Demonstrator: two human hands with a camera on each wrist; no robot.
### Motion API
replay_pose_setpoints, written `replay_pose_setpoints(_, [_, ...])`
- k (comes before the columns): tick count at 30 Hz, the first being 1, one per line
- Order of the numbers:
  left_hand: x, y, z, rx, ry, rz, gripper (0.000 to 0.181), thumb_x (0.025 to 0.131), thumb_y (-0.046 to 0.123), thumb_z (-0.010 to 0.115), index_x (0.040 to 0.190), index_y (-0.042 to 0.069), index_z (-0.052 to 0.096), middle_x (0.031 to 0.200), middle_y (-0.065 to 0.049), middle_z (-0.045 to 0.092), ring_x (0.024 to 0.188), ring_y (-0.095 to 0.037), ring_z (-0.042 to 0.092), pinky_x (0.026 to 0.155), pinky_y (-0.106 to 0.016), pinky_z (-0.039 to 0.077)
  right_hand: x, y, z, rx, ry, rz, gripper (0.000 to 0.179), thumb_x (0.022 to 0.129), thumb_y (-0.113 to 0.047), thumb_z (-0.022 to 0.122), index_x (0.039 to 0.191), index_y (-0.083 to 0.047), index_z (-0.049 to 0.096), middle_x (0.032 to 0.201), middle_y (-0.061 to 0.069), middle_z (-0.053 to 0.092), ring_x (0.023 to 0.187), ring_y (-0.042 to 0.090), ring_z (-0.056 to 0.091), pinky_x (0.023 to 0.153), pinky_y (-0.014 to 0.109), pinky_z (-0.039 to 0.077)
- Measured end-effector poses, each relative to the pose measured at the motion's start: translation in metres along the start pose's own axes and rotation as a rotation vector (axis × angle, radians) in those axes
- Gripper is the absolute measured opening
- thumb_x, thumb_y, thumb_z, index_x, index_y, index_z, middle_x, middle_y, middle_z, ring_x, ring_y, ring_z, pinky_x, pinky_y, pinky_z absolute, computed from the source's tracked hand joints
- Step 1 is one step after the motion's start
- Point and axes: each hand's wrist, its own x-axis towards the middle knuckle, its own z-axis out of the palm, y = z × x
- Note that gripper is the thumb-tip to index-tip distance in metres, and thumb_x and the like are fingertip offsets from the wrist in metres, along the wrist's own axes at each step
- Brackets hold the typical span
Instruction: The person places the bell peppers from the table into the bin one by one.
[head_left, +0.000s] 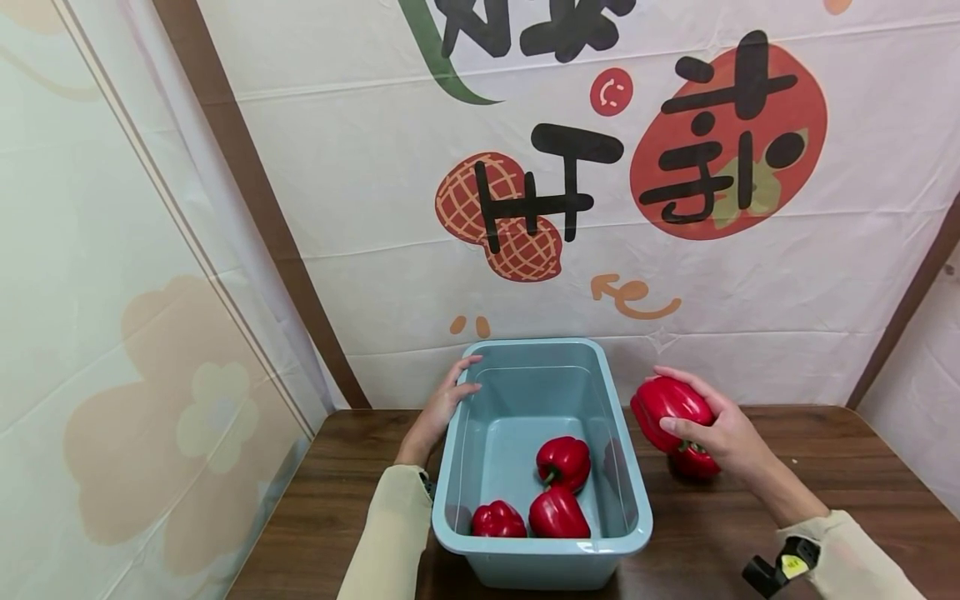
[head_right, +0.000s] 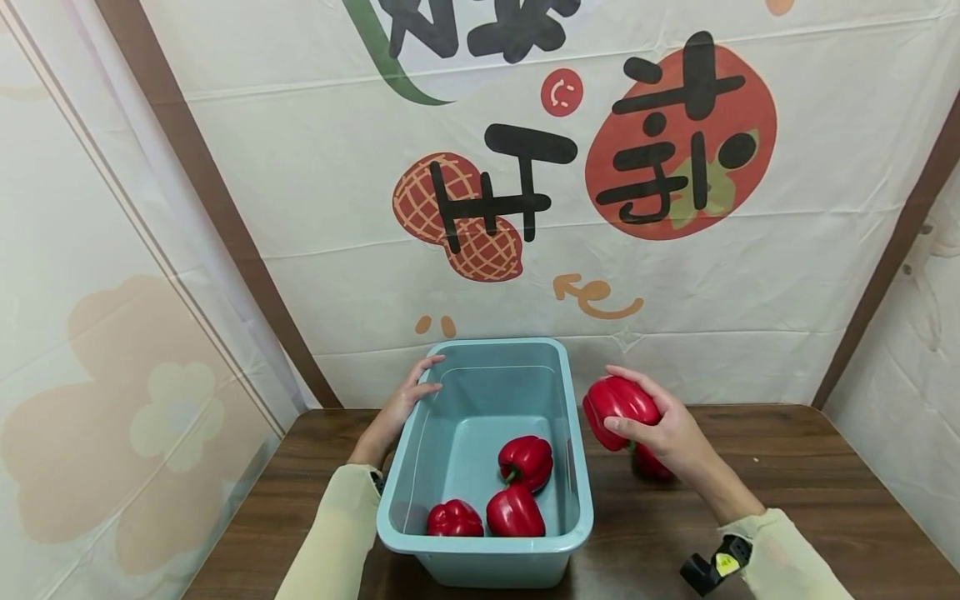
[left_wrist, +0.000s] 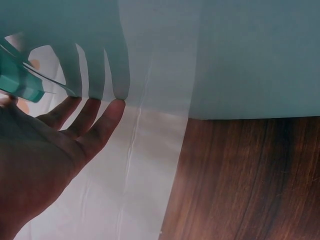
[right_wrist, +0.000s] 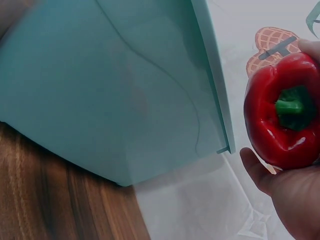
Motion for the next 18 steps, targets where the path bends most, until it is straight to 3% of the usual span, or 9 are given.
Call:
replay_pose_setpoints(9, [-0.0001,0.0007,-0.0003,-0.009,-0.011,0.001,0.049,0.103,0.023,0.042,0.151,0.026,0.034,0.159,-0.01,0.02,0.133,-0.045,0.037,0.1,-0.063,0.041,0.003,-0.0032,0.0037,0.001,-0.007,-0.011,0.068,0.089,-0.017,0.069,0.15,-0.021,0.039,0.137,0.005,0.044,0.118,0.031,0.044,0.075,0.039,0.057])
replay_pose_setpoints(18, [0.0011,0.0011,0.0004,0.006,0.001,0.004,0.049,0.103,0.022,0.042,0.151,0.025,0.034,0.161,-0.009,0.018,0.134,-0.039,0.033,0.104,-0.062,0.038,0.0055,-0.0062,0.006,0.015,-0.011,-0.018,0.068,0.089,-0.016,0.069,0.15,-0.021,0.039,0.136,-0.002,0.046,0.118,0.028,0.044,0.075,0.039,0.058])
